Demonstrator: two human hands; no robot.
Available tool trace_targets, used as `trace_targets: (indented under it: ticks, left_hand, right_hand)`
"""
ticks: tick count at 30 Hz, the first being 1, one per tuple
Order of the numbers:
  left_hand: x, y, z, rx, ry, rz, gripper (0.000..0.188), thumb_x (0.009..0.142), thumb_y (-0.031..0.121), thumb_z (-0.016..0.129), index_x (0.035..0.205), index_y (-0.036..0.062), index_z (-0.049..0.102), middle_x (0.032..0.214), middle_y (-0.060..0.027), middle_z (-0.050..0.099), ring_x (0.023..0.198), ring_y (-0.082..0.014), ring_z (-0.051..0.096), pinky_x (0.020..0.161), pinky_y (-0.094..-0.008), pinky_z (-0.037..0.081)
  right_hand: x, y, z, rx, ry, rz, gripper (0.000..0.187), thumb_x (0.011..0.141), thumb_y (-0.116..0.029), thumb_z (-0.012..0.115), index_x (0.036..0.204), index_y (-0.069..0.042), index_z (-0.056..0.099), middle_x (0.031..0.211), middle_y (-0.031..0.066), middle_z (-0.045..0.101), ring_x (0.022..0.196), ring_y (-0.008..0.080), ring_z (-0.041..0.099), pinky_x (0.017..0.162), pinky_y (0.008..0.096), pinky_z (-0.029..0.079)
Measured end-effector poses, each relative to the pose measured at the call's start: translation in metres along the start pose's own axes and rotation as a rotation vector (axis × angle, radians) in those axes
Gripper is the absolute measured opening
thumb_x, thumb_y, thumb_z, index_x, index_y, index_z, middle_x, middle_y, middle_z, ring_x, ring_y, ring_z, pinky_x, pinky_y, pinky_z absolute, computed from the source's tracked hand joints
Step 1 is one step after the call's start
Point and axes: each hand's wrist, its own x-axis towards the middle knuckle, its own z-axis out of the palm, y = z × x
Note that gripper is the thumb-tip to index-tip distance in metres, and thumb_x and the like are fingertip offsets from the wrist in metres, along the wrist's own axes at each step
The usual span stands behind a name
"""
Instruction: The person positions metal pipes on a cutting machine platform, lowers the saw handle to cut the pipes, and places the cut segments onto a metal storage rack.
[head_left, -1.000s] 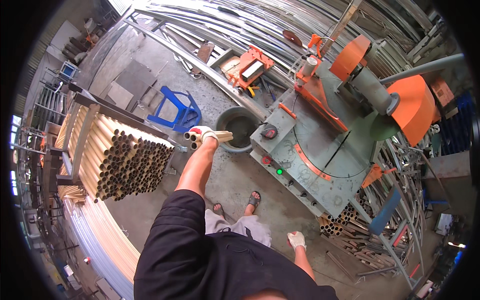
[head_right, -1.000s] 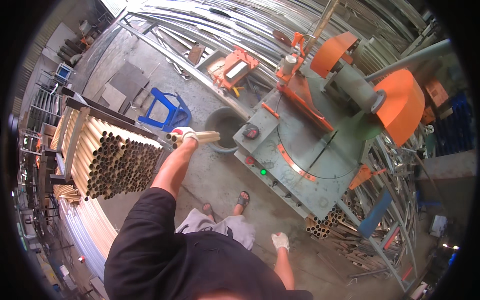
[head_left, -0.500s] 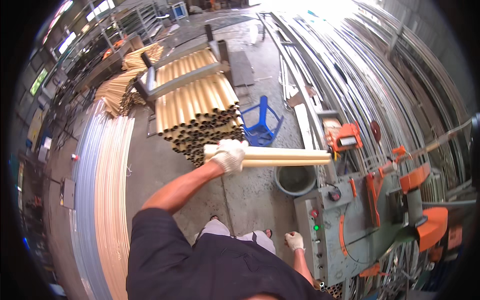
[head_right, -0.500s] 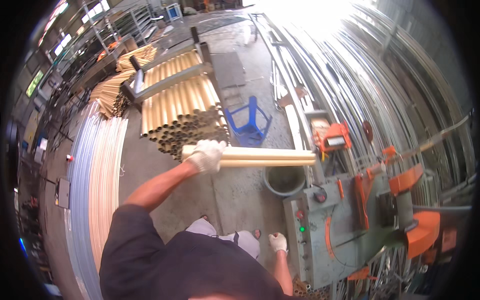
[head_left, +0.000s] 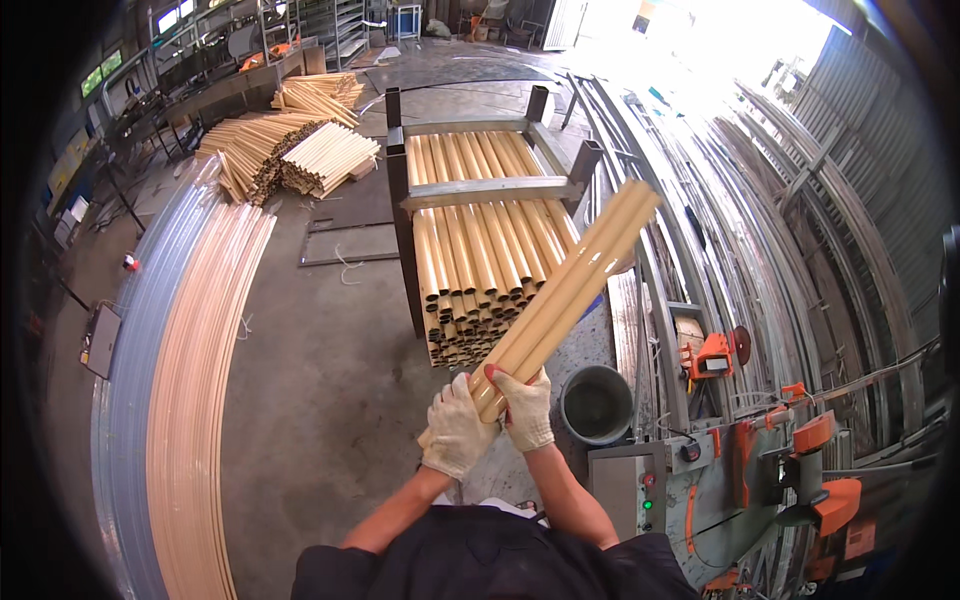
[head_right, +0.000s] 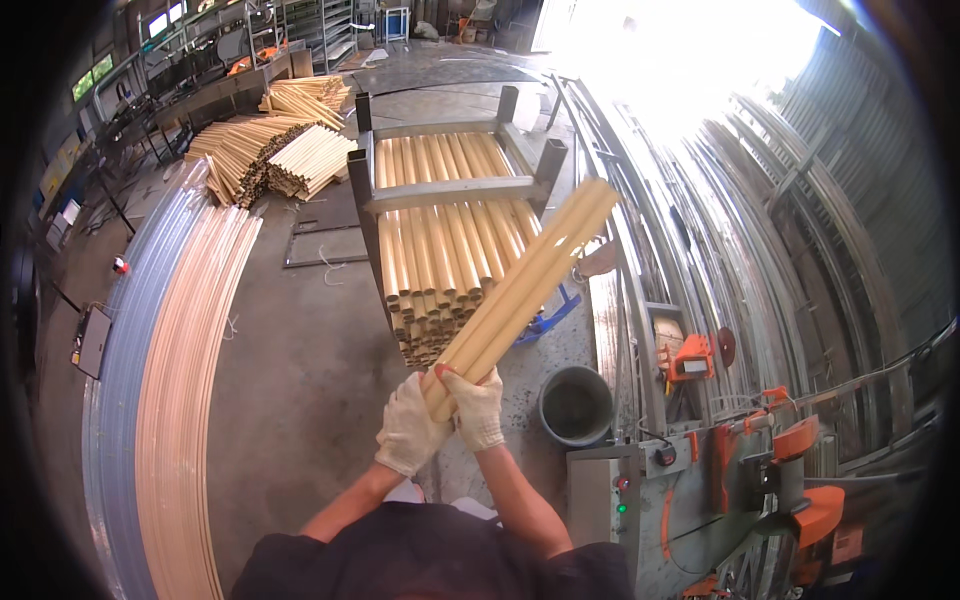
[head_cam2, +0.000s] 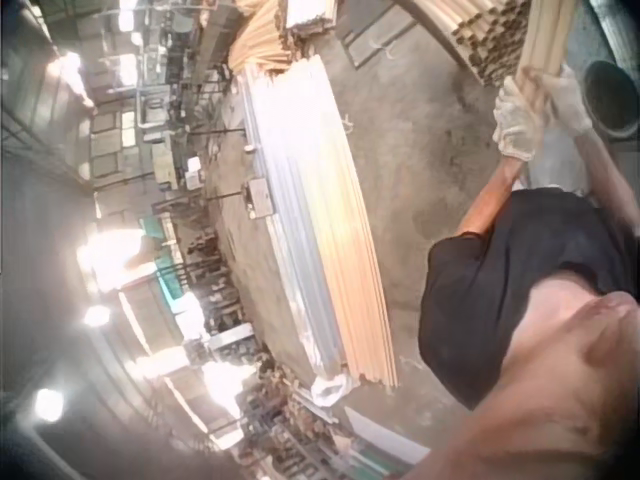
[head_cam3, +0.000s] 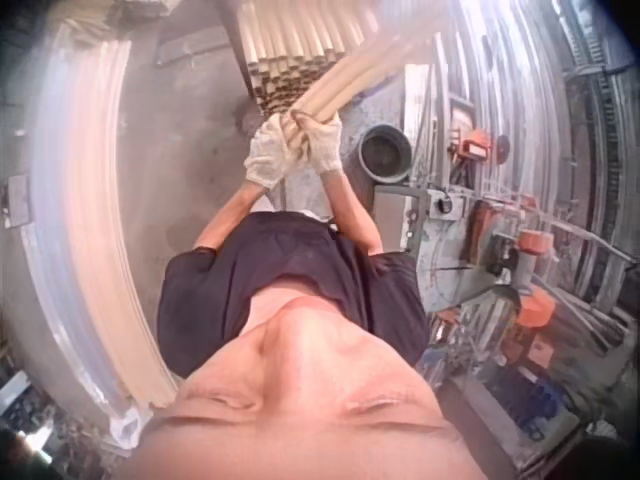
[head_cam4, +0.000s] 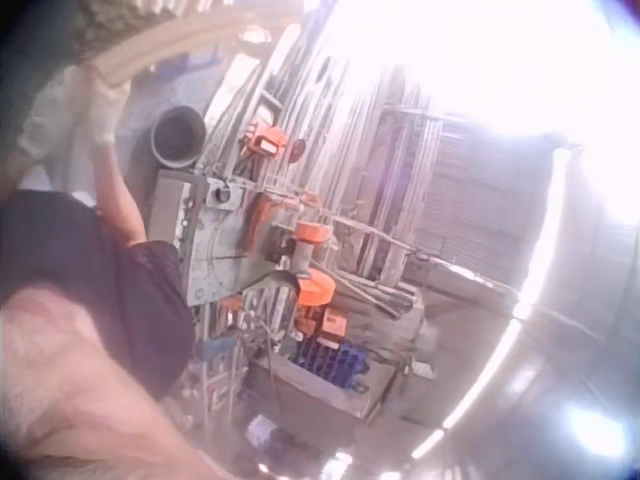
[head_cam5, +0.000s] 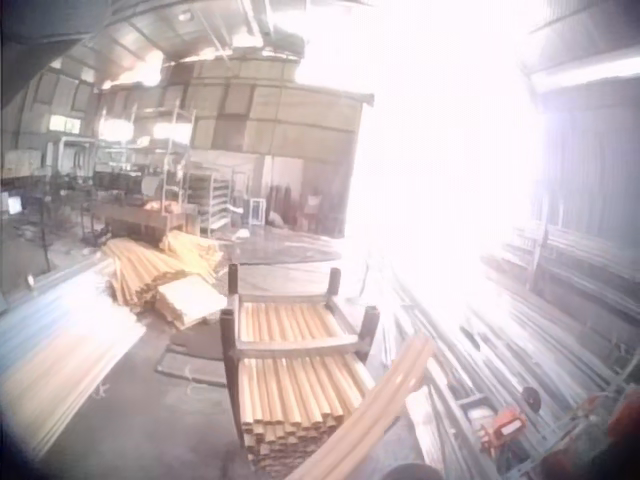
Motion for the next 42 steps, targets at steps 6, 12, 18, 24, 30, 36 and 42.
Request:
trace_targets:
  ticks: [6,12,18,24,30,36,42]
  left_hand:
    - [-0.007,-0.005,-0.026,-0.792,-0.346,-0.205,0.090,0.074,0.041,0.086,0.134,-0.0058,0.038,0.121,-0.0196,0.059,0.110,-0.0262,0.062,0.093,-0.0374,0.052]
    - [-0.074,0.008,-0.016,-1.221,-0.252,-0.266,0.082,0.081,0.036,0.083,0.132,-0.0074,0.035,0.120,-0.0150,0.058,0.106,-0.0166,0.061,0.090,-0.0314,0.053]
    - [-0.085,0.012,-0.010,-1.081,-0.109,-0.308,0.072,0.088,0.034,0.077,0.132,-0.0071,0.037,0.115,-0.0136,0.061,0.102,-0.0165,0.062,0.090,-0.0318,0.052]
    - [-0.069,0.017,0.006,-1.207,0.071,-0.353,0.067,0.090,0.035,0.074,0.132,-0.0057,0.041,0.116,-0.0138,0.063,0.102,-0.0155,0.062,0.089,-0.0305,0.051]
    - [-0.018,0.006,0.007,-1.033,-0.017,-0.284,0.058,0.089,0.036,0.076,0.123,-0.0043,0.052,0.100,-0.0068,0.067,0.081,-0.0089,0.059,0.072,-0.0272,0.051]
    - [-0.004,-0.014,0.031,-1.013,0.103,-0.318,0.043,0.090,0.025,0.075,0.116,-0.0041,0.058,0.101,-0.0082,0.070,0.086,-0.0105,0.065,0.076,-0.0262,0.053]
    - [0.037,-0.032,0.027,-0.756,0.012,-0.377,0.045,0.088,0.033,0.077,0.111,-0.0021,0.061,0.084,-0.0017,0.065,0.067,-0.0072,0.056,0.060,-0.0250,0.048]
  right_hand:
    - [0.020,-0.041,-0.005,-0.041,-0.209,0.203,0.041,0.080,-0.005,0.077,0.116,0.004,0.058,0.102,0.0115,0.069,0.085,0.0163,0.068,0.076,0.0311,0.058]
    - [-0.020,-0.022,-0.026,-0.041,-0.343,0.363,0.048,0.081,-0.014,0.080,0.121,0.003,0.058,0.105,0.0093,0.068,0.090,0.0167,0.068,0.079,0.0313,0.058]
    - [-0.014,-0.021,-0.028,-0.013,-0.430,0.514,0.045,0.084,-0.021,0.079,0.117,0.002,0.061,0.102,0.0098,0.069,0.087,0.0179,0.069,0.075,0.0324,0.058]
    - [0.009,-0.023,-0.014,-0.105,-0.449,0.563,0.044,0.084,-0.024,0.079,0.115,0.002,0.062,0.099,0.0104,0.071,0.083,0.0190,0.070,0.070,0.0338,0.059]
    - [0.046,-0.014,-0.017,-0.224,-0.501,0.480,0.050,0.094,-0.041,0.064,0.116,0.004,0.065,0.094,0.0090,0.071,0.083,0.0149,0.069,0.077,0.0312,0.055]
    - [0.040,0.022,-0.040,0.192,-0.392,0.629,0.045,0.097,-0.037,0.062,0.121,0.000,0.060,0.103,0.0115,0.070,0.085,0.0195,0.070,0.075,0.0370,0.061]
    - [0.038,-0.006,-0.025,-0.568,-0.406,0.149,0.039,0.097,-0.036,0.059,0.110,0.001,0.063,0.090,0.0077,0.066,0.073,0.0184,0.064,0.069,0.0337,0.056]
